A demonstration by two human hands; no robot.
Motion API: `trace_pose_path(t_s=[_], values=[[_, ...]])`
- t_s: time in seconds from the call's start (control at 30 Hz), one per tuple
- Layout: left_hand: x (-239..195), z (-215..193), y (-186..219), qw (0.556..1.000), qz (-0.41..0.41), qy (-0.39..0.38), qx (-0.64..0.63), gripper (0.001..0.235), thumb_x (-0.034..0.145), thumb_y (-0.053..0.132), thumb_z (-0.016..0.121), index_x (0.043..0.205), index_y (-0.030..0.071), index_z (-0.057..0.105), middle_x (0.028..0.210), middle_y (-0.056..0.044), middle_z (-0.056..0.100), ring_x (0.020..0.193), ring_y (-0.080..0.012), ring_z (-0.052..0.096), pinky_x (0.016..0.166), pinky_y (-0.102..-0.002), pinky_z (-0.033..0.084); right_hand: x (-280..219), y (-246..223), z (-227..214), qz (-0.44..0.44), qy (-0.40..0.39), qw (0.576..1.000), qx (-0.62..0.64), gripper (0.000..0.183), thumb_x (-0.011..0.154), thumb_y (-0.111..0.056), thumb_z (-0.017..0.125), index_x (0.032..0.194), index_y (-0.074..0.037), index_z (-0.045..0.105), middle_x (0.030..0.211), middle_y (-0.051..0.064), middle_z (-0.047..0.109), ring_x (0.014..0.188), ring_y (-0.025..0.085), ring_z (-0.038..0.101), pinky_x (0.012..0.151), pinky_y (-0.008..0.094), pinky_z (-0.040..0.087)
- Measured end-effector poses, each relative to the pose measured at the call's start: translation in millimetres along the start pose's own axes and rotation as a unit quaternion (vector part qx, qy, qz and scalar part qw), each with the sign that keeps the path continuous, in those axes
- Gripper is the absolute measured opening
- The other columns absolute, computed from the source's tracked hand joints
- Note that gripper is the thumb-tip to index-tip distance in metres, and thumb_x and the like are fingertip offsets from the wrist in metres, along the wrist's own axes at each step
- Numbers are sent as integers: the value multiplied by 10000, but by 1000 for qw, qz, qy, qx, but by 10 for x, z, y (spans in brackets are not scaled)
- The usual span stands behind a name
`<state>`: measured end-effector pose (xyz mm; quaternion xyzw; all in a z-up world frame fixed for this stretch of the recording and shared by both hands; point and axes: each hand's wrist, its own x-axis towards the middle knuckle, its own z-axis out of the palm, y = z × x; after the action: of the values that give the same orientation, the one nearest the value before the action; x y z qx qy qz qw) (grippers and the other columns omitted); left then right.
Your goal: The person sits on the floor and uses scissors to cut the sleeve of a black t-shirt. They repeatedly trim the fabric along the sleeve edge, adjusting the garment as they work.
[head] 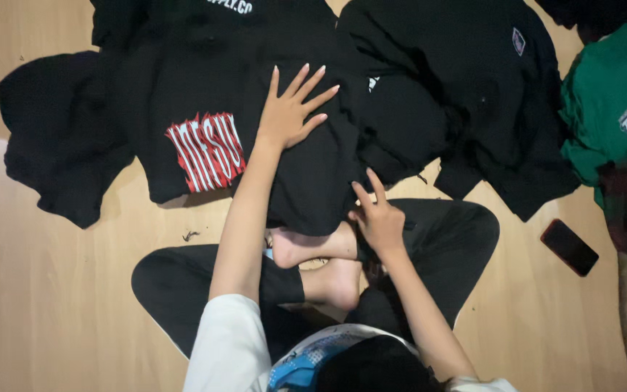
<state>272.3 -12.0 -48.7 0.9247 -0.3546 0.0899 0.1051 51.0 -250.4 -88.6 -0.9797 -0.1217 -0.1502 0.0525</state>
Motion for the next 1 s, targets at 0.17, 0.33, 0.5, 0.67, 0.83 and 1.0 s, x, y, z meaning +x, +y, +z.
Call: trace_pose_path(t_s=[0.17, 0.33, 0.5, 0.67, 0.83, 1.0], values=[[44, 66, -84, 1000, -15, 15, 3, 520, 1121, 513, 321, 1628, 413, 269, 1710, 37, 228, 1577, -257, 189, 1208, -674, 124, 236, 159, 137, -80, -52, 995, 30, 201, 921, -233, 651, 1100, -191, 571, 1243, -27, 627, 617, 241, 670, 434, 376, 453], [155, 208, -183, 992, -81, -83, -48, 522, 1082, 593, 230, 1599, 527, 260, 1736, 109, 112, 1603, -235, 42, 1235, -685, 11, 398, 71, 2, -65, -79, 994, 37, 264, 883, -338, 696, 1118, -264, 601, 1504, -72, 529, 689, 253, 733, 609, 386, 600], [190, 172, -215, 989, -96, -99, -46, 522, 1086, 600, 211, 1605, 539, 210, 1733, 136, 88, 1601, -235, 11, 1241, -685, -4, 563, 66, 485, 56, -197, 978, 45, 758, 764, -226, 768, 1423, -390, 431, 1266, -55, 657, 790, 344, 753, 708, 502, 605], [202, 280, -251, 994, -94, -43, -22, 531, 1100, 564, 274, 1619, 479, 208, 1726, 105, 149, 1591, -297, 41, 1241, -653, 14, 246, 47, 20, 292, 2, 949, 119, 512, 629, -33, 651, 1100, -232, 653, 864, 23, 703, 782, 355, 706, 709, 452, 526], [157, 217, -225, 998, -66, 2, -10, 541, 1125, 548, 305, 1641, 403, 228, 1716, 63, 201, 1573, -346, 102, 1228, -640, 45, 188, -111, -387, 375, -149, 900, 164, 216, 795, -311, 672, 952, -167, 636, 852, 197, 736, 908, 526, 640, 727, 567, 465], [172, 195, -227, 997, -71, -23, -17, 550, 1134, 553, 295, 1651, 386, 205, 1720, 62, 166, 1574, -355, 95, 1228, -650, 47, -6, 193, -350, 371, -177, 883, 228, 373, 861, -271, 686, 609, -154, 439, 512, 23, 394, 573, 136, 329, 555, 409, 287]])
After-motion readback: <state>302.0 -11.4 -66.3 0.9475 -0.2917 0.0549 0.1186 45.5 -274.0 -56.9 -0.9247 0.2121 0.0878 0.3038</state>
